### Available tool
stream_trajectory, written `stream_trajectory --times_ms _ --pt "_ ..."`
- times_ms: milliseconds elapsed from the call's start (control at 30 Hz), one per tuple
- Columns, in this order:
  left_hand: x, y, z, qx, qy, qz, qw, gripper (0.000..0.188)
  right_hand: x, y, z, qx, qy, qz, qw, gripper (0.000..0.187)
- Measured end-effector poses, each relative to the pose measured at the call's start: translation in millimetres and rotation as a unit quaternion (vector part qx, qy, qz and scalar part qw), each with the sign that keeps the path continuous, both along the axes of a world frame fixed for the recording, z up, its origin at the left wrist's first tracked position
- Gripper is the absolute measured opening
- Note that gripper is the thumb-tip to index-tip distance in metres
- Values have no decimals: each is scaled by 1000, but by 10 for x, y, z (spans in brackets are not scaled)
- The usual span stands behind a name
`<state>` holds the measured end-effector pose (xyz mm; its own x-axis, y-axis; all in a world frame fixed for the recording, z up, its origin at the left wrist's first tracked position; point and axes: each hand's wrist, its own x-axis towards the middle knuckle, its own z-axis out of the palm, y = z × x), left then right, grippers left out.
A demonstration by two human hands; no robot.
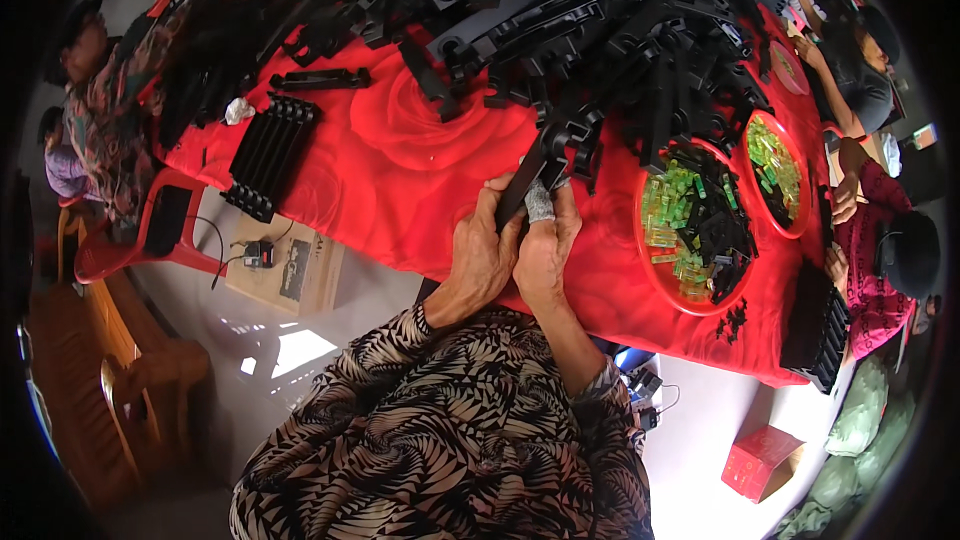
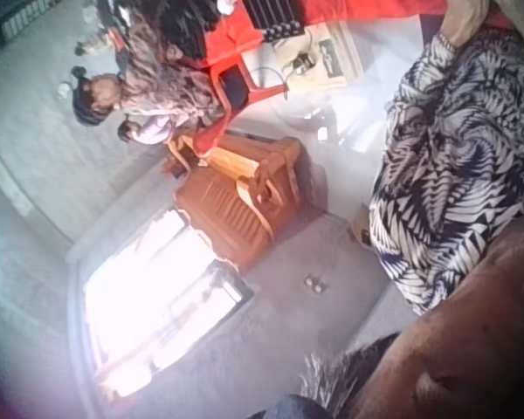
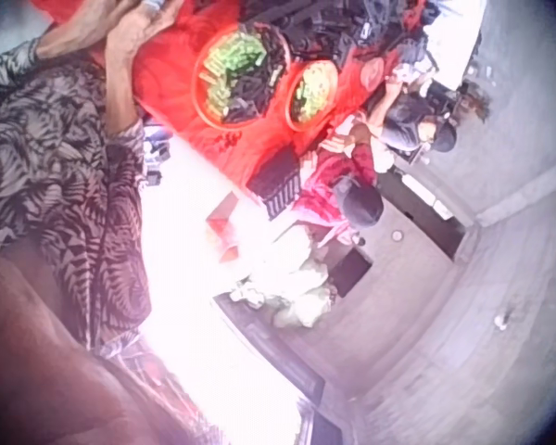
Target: Wiping and inspecting black plastic components at a workshop table in a manufacturing facility.
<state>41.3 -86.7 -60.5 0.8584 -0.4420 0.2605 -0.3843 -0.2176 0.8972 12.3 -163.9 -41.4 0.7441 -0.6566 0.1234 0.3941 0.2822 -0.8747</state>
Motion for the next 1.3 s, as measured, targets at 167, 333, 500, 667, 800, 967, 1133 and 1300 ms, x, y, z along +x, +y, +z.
stream_trajectory --times_ms 167,333,500,667,800,967,1133,1300 --pt "12 -9 54 37 7 13 999 35 42 -17 9 -3 4 9 1000 25" --pt "88 -41 108 -11 34 -4 999 29 87 -34 70 -10 62 -35 997 23" --pt "98 -53 205 50 51 -22 997 24 93 -106 66 -13 68 -49 996 23" --pt "94 -15 304 130 17 -26 991 21 37 -266 -17 -58 107 -55 991 26" --pt "71 -17 308 122 -23 -9 992 20 -33 -313 -10 -131 132 -72 980 28" --pt "95 -11 258 114 -27 -19 993 20 -52 -327 71 -159 129 -54 977 28" --pt "82 -23 247 115 -47 -23 992 20 -126 -338 64 -168 117 -59 977 27" --pt "94 -36 247 121 -47 -16 991 20 -118 -303 104 -182 112 -65 975 28"
